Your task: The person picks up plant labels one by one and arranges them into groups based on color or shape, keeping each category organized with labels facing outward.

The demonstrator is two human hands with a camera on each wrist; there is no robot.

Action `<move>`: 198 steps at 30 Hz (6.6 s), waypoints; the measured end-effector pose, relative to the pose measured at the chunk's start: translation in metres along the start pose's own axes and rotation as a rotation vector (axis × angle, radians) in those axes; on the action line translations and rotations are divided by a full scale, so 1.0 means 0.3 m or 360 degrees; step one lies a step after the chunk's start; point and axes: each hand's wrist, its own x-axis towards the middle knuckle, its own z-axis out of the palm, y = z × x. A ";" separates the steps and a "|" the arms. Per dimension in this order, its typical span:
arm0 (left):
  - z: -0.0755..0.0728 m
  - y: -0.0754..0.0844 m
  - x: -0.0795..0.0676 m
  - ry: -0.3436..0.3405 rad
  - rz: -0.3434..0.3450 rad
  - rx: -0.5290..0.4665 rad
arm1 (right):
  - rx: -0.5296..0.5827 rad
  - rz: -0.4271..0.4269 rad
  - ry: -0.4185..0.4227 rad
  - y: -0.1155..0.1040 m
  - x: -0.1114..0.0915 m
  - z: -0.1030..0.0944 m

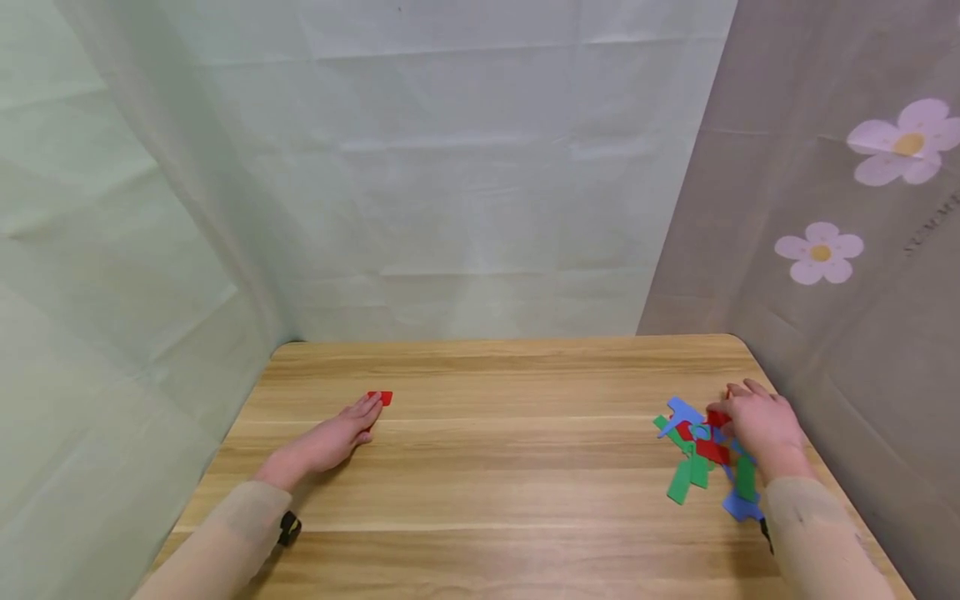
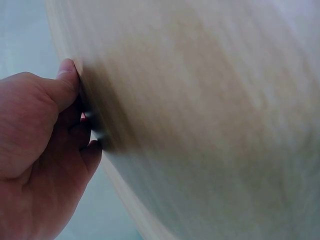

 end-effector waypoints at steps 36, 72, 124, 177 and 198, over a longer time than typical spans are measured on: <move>0.026 -0.055 0.021 -0.0007 -0.0110 -0.0050 | 0.0014 0.0156 -0.0068 -0.003 -0.008 -0.004; -0.027 0.049 0.048 -0.0091 -0.0317 0.0048 | 0.0280 0.0275 0.0097 0.004 -0.004 -0.156; -0.008 0.077 0.073 -0.0096 -0.0320 0.0077 | 0.2312 0.0402 0.0059 -1.125 0.387 -0.035; -0.007 0.081 0.085 -0.0092 -0.0313 0.0037 | 0.1473 0.0226 0.0111 -1.428 0.556 -0.007; -0.017 0.087 0.078 -0.0102 -0.0331 0.0038 | 0.1198 0.0294 0.0106 -1.473 0.560 0.012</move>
